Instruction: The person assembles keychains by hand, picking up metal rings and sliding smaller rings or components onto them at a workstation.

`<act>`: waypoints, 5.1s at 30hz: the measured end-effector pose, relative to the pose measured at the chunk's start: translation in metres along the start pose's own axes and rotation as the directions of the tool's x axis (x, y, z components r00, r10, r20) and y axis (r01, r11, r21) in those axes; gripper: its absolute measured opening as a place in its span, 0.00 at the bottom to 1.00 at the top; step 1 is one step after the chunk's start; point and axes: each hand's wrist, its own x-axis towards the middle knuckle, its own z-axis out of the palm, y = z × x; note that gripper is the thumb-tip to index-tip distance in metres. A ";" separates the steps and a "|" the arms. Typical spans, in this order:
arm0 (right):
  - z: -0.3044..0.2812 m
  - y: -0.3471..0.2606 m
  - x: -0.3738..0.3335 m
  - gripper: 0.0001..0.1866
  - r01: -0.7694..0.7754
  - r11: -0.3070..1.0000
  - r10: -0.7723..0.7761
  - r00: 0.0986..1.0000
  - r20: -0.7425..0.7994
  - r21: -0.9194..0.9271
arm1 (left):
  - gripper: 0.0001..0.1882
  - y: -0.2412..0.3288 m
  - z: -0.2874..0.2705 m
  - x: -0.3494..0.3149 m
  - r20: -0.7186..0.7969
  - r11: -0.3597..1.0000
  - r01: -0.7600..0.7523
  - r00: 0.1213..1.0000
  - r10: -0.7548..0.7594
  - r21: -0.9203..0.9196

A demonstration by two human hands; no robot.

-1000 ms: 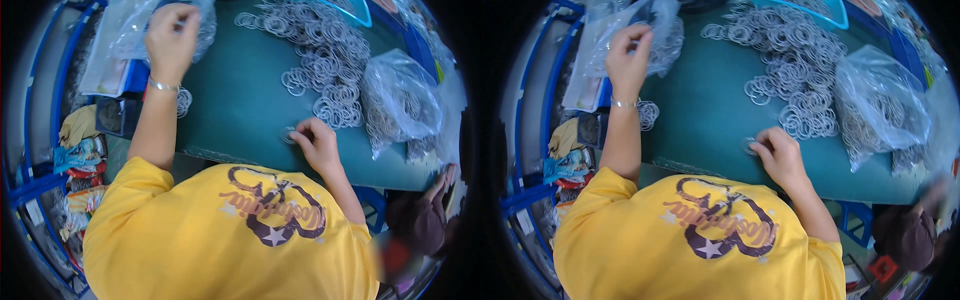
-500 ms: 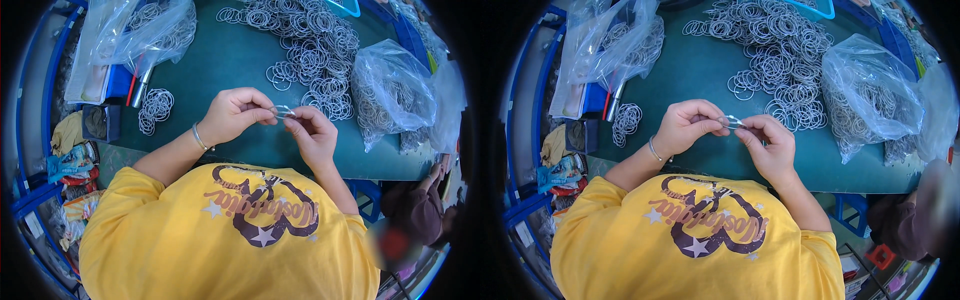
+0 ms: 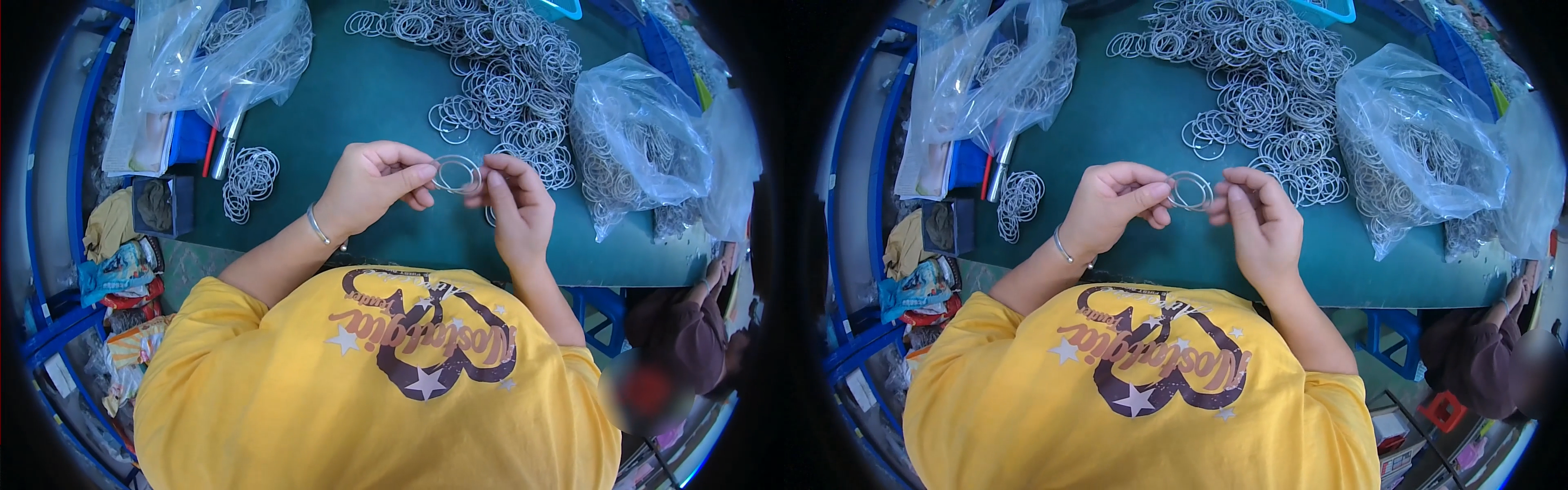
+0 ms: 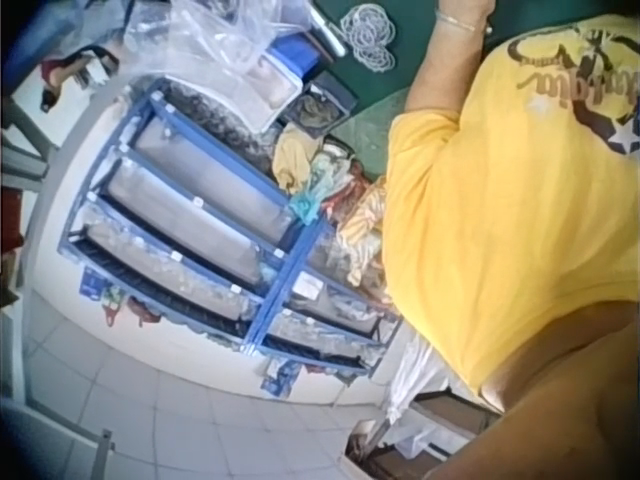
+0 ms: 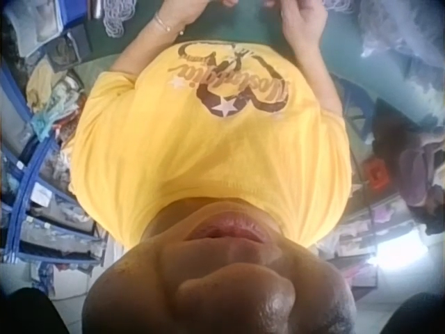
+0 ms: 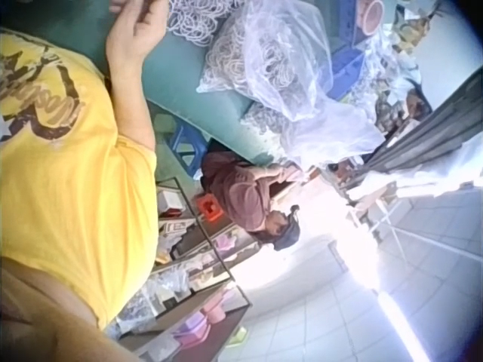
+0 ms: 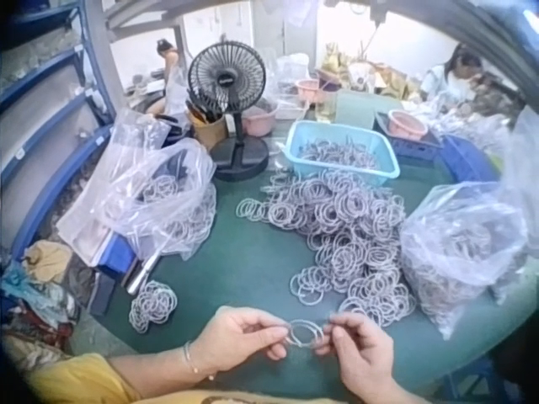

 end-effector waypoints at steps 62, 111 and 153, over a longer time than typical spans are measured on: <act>-0.013 -0.017 0.024 0.06 -0.267 0.946 0.241 0.958 0.153 0.185 | 0.09 0.011 -0.002 0.021 0.170 0.363 -0.682 0.582 0.796 0.635; -0.008 -0.025 0.040 0.09 -0.478 0.871 0.449 0.868 0.211 0.113 | 0.03 -0.003 -0.009 0.003 0.001 0.748 -0.568 0.796 0.605 0.343; 0.022 0.017 0.048 0.11 -0.013 0.853 0.225 0.912 0.344 -0.522 | 0.15 0.016 -0.073 -0.039 -0.155 0.722 -0.210 0.902 0.404 0.660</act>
